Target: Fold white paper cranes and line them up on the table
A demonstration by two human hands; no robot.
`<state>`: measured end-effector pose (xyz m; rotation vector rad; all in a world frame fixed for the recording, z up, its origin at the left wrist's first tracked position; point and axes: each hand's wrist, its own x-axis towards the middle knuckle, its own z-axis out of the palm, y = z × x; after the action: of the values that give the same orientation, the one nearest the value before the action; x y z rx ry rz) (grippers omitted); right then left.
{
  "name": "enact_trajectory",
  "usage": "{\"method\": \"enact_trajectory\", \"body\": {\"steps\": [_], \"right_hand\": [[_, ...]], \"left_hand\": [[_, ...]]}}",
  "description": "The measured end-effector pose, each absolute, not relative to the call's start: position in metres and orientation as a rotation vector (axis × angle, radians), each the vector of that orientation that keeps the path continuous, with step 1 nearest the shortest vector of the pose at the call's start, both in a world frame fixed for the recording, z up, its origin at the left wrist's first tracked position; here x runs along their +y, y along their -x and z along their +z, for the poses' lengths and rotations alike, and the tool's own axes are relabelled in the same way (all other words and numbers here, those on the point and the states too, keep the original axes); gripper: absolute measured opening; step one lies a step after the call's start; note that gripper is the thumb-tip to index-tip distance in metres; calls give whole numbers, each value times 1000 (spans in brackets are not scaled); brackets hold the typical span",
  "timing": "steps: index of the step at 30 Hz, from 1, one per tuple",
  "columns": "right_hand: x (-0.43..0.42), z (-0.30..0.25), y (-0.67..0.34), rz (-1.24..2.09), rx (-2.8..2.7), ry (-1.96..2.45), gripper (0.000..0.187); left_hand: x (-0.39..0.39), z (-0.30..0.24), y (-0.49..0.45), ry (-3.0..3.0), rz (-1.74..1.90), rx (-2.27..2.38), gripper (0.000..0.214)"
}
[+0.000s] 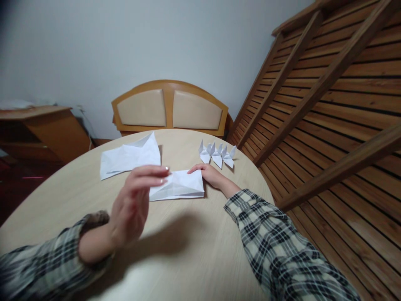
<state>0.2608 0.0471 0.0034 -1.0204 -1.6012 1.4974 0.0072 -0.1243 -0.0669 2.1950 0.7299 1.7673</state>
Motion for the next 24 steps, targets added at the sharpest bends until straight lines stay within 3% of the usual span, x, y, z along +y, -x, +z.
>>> {"method": "enact_trajectory", "body": {"steps": [2,4,10,15,21,24], "right_hand": [[48,3,-261,1471,-1606,1016,19],[50,0,-261,1469,-1607,1014,20],[55,-7,-262,1566,-1593,947,17],[53,-6,-260,1611,-1560,954,16],[50,-2,-257,1602,-1420,830,44],[51,1,-258,1604,-1290,778,38]], "left_hand": [[-53,14,-22,-2251,1712,967,28],[-16,42,-23,-2310,1612,1166,25],[-3,6,-8,-2176,1142,1362,25],[0,11,-15,-2048,892,1376,29],[1,12,-11,-1864,881,1257,31],[0,11,-11,-1636,968,1206,35]]}}
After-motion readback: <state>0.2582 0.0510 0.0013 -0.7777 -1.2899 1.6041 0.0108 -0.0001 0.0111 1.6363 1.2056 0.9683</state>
